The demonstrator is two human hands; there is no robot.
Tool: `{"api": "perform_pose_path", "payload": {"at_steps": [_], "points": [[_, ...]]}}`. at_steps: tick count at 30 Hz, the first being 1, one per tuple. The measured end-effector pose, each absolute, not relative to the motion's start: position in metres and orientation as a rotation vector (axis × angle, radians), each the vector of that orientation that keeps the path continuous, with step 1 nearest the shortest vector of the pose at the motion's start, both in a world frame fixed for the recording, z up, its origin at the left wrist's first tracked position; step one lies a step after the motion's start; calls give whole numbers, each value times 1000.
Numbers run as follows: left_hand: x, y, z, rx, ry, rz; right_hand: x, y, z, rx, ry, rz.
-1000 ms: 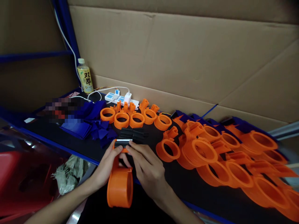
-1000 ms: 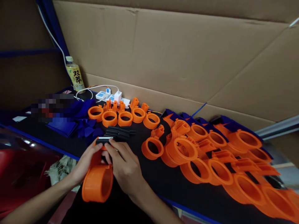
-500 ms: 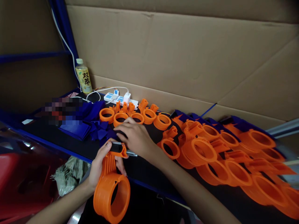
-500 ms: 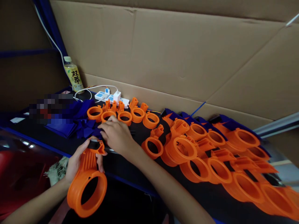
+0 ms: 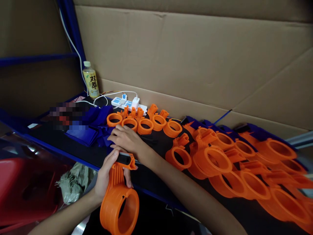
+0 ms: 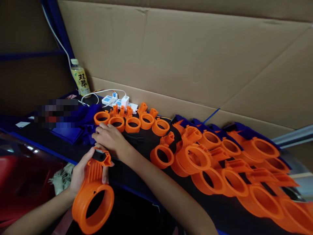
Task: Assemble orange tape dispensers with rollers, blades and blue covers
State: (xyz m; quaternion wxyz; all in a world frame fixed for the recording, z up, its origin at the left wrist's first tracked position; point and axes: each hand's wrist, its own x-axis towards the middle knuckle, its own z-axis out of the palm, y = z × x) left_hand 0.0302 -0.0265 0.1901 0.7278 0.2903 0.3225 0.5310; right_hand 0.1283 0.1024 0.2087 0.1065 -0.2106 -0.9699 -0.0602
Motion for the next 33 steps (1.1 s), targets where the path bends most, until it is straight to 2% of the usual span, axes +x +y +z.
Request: {"api": "perform_pose_path", "payload": {"at_steps": [11,18,24,33], "points": [[31,-27,188,660,682,1182,124,99,199,-645,-2752,-237],[28,-25,188,707,696,1329,137,93,217,-799,-2188,235],[23,-12,181,606,911,1304,178,46,247,-1010,-1856,610],[38,-12,193,531,866,1272,199,7,240,-1021,-1856,787]]}}
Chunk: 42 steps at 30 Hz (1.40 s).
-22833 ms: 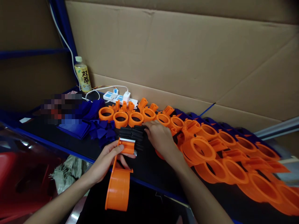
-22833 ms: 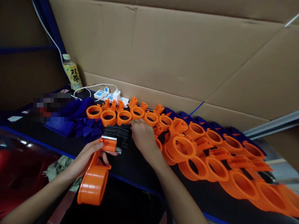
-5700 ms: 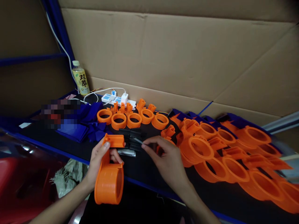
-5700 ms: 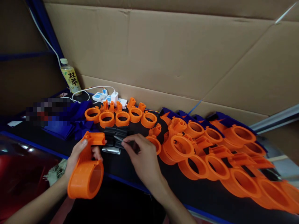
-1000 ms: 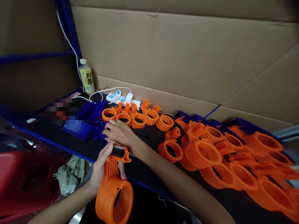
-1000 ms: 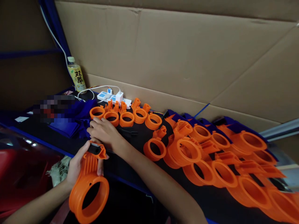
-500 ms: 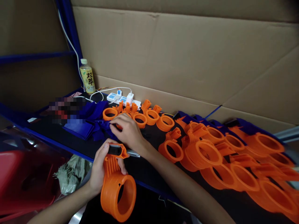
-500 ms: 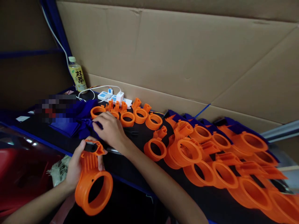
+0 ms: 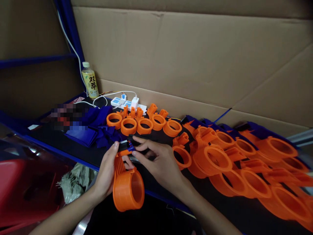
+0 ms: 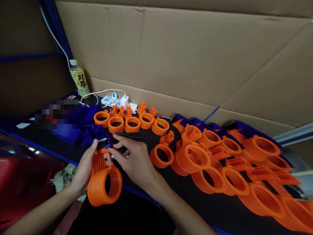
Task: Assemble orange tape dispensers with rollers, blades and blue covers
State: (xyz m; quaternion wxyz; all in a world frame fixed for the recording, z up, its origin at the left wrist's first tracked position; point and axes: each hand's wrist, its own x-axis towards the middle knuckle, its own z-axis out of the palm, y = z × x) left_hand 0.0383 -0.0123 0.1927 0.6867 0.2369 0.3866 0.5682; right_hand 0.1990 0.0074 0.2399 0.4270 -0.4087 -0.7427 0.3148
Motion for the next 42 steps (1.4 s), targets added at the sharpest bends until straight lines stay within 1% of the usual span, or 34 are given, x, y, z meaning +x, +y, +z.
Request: {"api": "perform_pose_path", "payload": {"at_steps": [5,13,19,32,38,42], "points": [[36,-14,192,572,812,1218,208,14,240,-991,-1933,880],[28,-17,187,664,711,1123,222,16,243,-848,-2093,720],[26,-17,184,717,746,1062,230,18,239,-780,-2183,620],[28,-18,187,723,754,955,233,18,232,-786,-2187,711],[21,-24,187,889,772,989,231,12,228,-779,-2207,669],[20,-23,183,890,773,969,227,-1,225,-807,-2156,570]]}}
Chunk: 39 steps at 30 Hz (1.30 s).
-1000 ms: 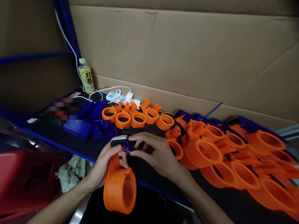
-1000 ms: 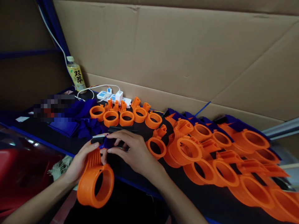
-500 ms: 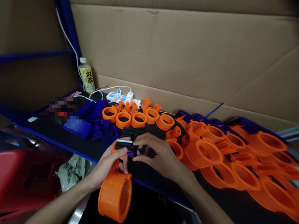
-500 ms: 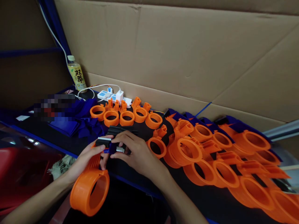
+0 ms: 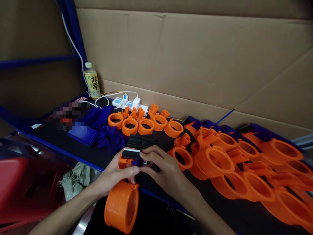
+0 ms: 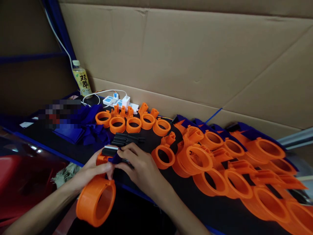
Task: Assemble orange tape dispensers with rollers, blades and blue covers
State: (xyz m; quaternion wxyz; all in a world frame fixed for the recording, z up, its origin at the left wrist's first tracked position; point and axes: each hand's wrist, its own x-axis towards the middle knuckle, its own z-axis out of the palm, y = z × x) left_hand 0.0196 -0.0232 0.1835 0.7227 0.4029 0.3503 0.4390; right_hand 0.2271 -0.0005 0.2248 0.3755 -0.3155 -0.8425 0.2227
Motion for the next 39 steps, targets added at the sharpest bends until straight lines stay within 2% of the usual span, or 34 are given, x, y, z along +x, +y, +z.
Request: {"api": "perform_pose_path", "payload": {"at_steps": [6,13,19,23,27,36,39], "points": [[21,-24,191,907,655,893,230,-14,241,-784,-2124,476],[18,-29,204,1159,722,1070,226,-26,262,-815,-2152,189],[18,-34,196,1014,832,1122,212,-33,273,-788,-2257,276],[20,-32,183,736,843,1165,211,-5,281,-901,-2136,457],[22,-25,175,755,714,1149,195,39,283,-930,-2124,528],[24,-15,173,645,653,1196,93,118,288,-781,-2645,517],[28,-15,178,605,655,1198,50,136,284,-740,-2857,396]]}}
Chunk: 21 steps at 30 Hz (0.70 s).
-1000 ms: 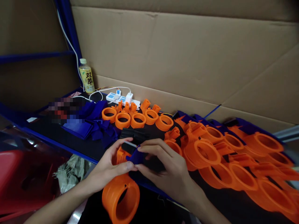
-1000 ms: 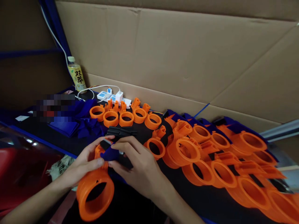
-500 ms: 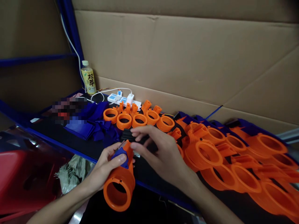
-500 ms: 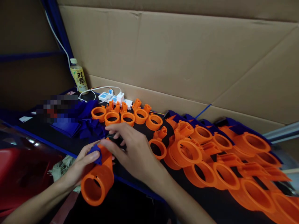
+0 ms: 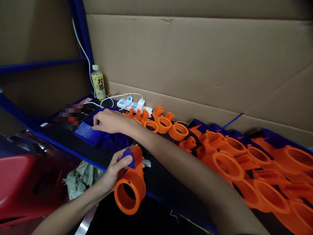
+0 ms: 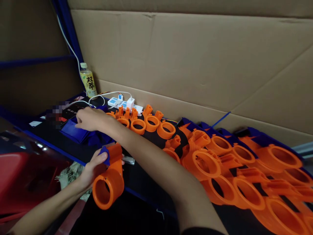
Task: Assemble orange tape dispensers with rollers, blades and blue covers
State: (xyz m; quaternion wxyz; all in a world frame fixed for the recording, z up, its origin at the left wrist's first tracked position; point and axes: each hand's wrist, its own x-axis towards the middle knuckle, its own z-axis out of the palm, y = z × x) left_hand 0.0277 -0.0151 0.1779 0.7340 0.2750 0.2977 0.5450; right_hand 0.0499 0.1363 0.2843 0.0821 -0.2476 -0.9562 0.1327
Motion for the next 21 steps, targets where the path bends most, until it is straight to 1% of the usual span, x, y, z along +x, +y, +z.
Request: {"api": "perform_pose_path", "payload": {"at_steps": [3,5,9,13,16,21], "points": [[30,-15,180,589,641,1201,15,147,274,-723,-2953,185],[29,-14,179,568,651,1208,1,149,267,-724,-2975,103],[28,-12,173,581,661,1217,-4,148,258,-703,-2963,35],[28,-10,172,592,643,1227,6,152,266,-685,-2935,-2],[29,-12,174,553,649,1227,21,156,280,-712,-2856,25],[31,-16,178,443,672,1263,81,134,310,-699,-2540,301]]}}
